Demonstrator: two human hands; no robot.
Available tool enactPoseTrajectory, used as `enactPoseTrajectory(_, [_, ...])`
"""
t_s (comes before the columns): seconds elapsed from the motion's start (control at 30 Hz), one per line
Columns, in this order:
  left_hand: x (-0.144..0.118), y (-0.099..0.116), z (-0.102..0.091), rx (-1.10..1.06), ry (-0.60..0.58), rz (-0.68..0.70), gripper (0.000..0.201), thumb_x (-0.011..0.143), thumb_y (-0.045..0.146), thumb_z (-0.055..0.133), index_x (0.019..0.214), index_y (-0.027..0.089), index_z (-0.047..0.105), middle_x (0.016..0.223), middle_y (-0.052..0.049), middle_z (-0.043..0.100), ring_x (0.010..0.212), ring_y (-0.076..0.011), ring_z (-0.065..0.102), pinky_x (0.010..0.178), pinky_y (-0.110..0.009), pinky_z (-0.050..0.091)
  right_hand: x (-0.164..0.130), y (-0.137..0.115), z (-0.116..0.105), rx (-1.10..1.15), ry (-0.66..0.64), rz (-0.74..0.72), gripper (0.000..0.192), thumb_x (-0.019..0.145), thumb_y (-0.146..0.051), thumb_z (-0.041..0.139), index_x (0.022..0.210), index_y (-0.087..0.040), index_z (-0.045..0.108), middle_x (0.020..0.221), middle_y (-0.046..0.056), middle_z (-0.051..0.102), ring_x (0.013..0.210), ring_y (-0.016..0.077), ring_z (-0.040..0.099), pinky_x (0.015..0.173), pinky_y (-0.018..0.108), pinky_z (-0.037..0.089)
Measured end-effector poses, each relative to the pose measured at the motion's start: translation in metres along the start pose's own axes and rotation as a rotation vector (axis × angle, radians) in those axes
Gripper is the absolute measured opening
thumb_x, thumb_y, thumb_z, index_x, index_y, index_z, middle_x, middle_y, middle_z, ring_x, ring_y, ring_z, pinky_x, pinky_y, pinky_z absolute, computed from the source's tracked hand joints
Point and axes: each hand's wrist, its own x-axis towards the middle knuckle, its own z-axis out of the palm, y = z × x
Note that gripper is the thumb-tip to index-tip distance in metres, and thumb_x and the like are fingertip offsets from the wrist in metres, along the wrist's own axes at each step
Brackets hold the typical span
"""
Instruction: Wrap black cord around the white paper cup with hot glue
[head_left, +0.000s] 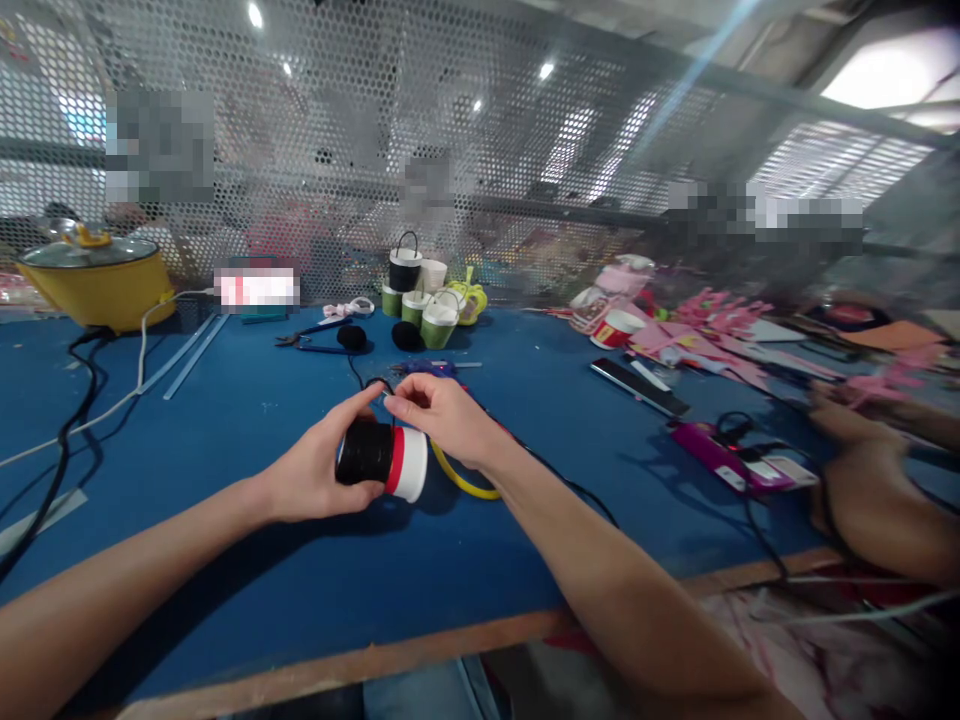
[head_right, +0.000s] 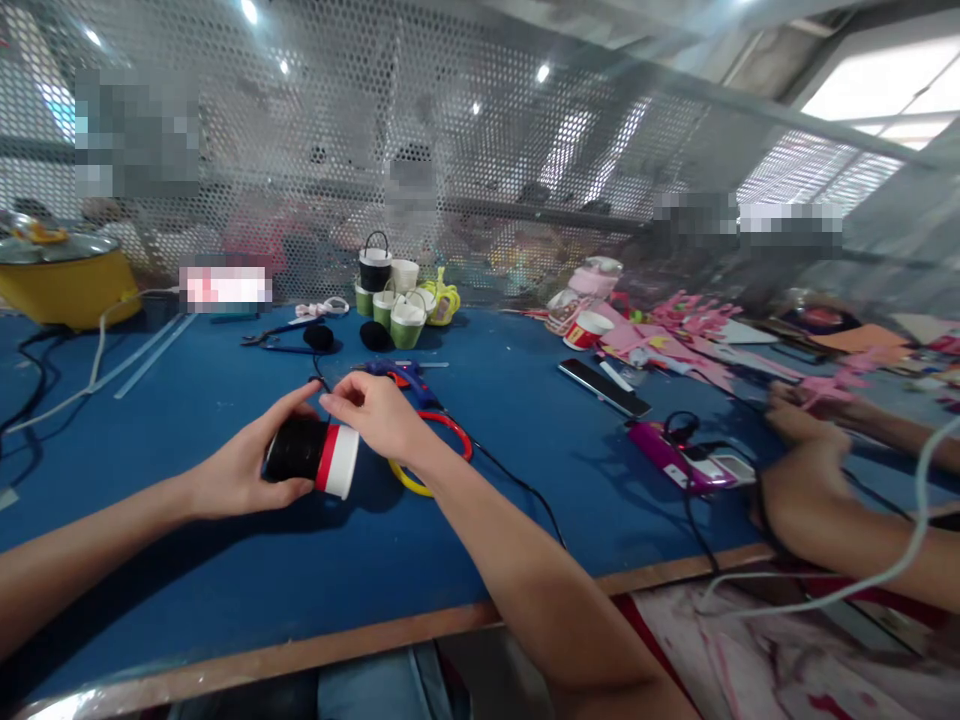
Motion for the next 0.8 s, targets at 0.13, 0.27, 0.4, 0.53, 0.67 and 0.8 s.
enactPoseTrajectory(0.13, [0.000, 0.002, 0.000, 0.031, 0.002, 0.043, 0.087, 0.064, 0.019, 0.062, 0.137, 0.019, 0.015, 0.114, -0.010, 0.045, 0.102, -0.0247, 0.049, 0.094, -0.042, 0.037, 0.000, 0.000, 0.002, 0.033, -0.004, 0.025, 0.020, 0.073, -0.035, 0.057, 0.070, -0.016, 0.051, 0.061, -0.004, 0.046, 0.055, 0.0089, 0.041, 0.053, 0.024, 0.032])
enactPoseTrajectory(0.27, [0.000, 0.003, 0.000, 0.080, 0.028, 0.110, 0.087, 0.064, 0.018, 0.062, 0.137, 0.020, 0.014, 0.113, -0.010, 0.047, 0.104, -0.0252, 0.048, 0.094, -0.042, 0.037, -0.002, -0.004, 0.003, 0.064, -0.013, 0.070, 0.018, 0.073, -0.032, 0.057, 0.068, -0.016, 0.051, 0.062, -0.004, 0.048, 0.056, 0.0085, 0.042, 0.054, 0.023, 0.033])
enactPoseTrajectory(0.4, [0.000, 0.002, 0.000, 0.147, 0.059, 0.169, 0.088, 0.065, 0.016, 0.061, 0.138, 0.023, 0.012, 0.112, -0.009, 0.048, 0.103, -0.0254, 0.048, 0.091, -0.041, 0.039, -0.004, -0.007, 0.004, 0.056, -0.007, 0.075, 0.016, 0.073, -0.030, 0.057, 0.067, -0.016, 0.052, 0.063, -0.003, 0.051, 0.058, 0.0092, 0.044, 0.056, 0.024, 0.035])
enactPoseTrajectory(0.53, [0.000, 0.000, 0.000, 0.208, 0.073, 0.209, 0.088, 0.066, 0.017, 0.062, 0.138, 0.023, 0.012, 0.113, -0.010, 0.047, 0.104, -0.0266, 0.047, 0.091, -0.042, 0.040, -0.005, -0.006, 0.006, 0.068, 0.022, 0.056, 0.015, 0.073, -0.030, 0.058, 0.070, -0.015, 0.055, 0.066, -0.002, 0.053, 0.061, 0.0099, 0.046, 0.059, 0.024, 0.037])
enactPoseTrajectory(0.67, [0.000, -0.004, 0.000, 0.239, 0.074, 0.239, 0.085, 0.068, 0.018, 0.062, 0.138, 0.023, 0.013, 0.120, -0.012, 0.045, 0.109, -0.0272, 0.045, 0.093, -0.044, 0.038, -0.005, -0.002, 0.009, 0.081, 0.065, 0.021, 0.018, 0.071, -0.032, 0.060, 0.069, -0.015, 0.056, 0.069, 0.000, 0.056, 0.065, 0.0116, 0.049, 0.063, 0.026, 0.039])
enactPoseTrajectory(0.8, [0.001, -0.006, 0.000, 0.219, 0.073, 0.221, 0.083, 0.071, 0.018, 0.061, 0.138, 0.025, 0.012, 0.128, -0.011, 0.041, 0.113, -0.0265, 0.043, 0.097, -0.045, 0.036, -0.003, 0.003, 0.011, 0.089, 0.113, 0.001, 0.018, 0.071, -0.033, 0.060, 0.068, -0.016, 0.055, 0.068, 0.000, 0.055, 0.063, 0.0118, 0.049, 0.062, 0.027, 0.040])
